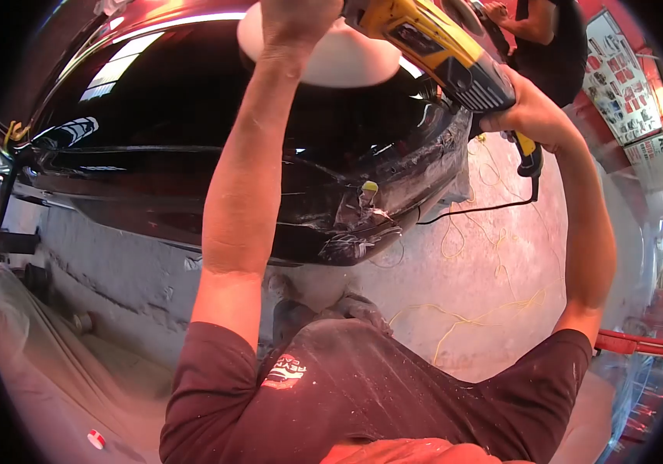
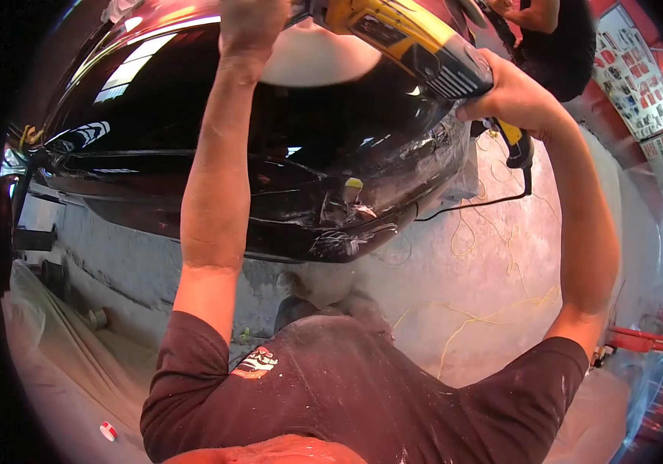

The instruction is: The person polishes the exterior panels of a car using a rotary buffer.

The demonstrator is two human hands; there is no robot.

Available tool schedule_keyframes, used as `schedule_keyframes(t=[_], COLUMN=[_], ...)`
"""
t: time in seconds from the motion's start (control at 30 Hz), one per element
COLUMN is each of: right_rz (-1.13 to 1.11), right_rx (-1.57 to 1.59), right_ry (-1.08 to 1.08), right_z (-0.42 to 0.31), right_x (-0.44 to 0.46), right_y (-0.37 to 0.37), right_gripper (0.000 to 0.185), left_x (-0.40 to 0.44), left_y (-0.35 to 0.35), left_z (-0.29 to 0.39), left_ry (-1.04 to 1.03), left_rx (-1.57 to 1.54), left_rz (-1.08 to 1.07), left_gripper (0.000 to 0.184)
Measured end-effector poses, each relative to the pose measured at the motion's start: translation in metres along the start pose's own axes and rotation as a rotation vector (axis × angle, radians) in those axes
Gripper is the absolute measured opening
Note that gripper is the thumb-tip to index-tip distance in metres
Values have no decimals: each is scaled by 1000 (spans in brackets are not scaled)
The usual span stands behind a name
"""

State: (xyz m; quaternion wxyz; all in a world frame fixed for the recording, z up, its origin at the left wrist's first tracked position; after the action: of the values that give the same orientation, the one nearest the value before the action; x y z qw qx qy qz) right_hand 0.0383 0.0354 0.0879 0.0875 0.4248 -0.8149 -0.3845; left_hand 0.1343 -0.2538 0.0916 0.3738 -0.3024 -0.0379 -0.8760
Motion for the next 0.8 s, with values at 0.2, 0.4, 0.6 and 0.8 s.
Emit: schedule_keyframes(t=[0.2, 0.4, 0.6, 0.8], right_rz=[133, 336, 375, 287], right_rx=[70, 269, 340, 581], right_ry=[-186, -337, -162, -342], right_z=[105, 189, 186, 174], right_x=[-73, -170, -230, -253], right_y=[10, -52, -144, -167], right_gripper=[67, 71, 77, 79], left_x=[-51, -126, -208, -236], left_y=[-103, -174, -113, -108], left_z=[-15, -4, 41, 73], left_ry=[-78, -84, -62, -83], left_rx=[94, 182, 304, 303], left_rz=[-116, -385, -600, -695], left_gripper=[19, 25, 22, 32])
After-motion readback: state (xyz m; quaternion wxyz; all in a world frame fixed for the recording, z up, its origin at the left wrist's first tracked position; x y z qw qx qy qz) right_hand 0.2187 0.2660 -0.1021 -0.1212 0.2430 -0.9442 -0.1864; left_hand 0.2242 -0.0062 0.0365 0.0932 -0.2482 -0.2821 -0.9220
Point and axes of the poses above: each hand's wrist, its own x-axis towards the middle knuckle, its own y-axis out of the back of the hand, z = x × y, the point moved 6 cm from there along x, towards the middle knuckle, and after that the axes turned 2 degrees about y, right-handed, at the moved point
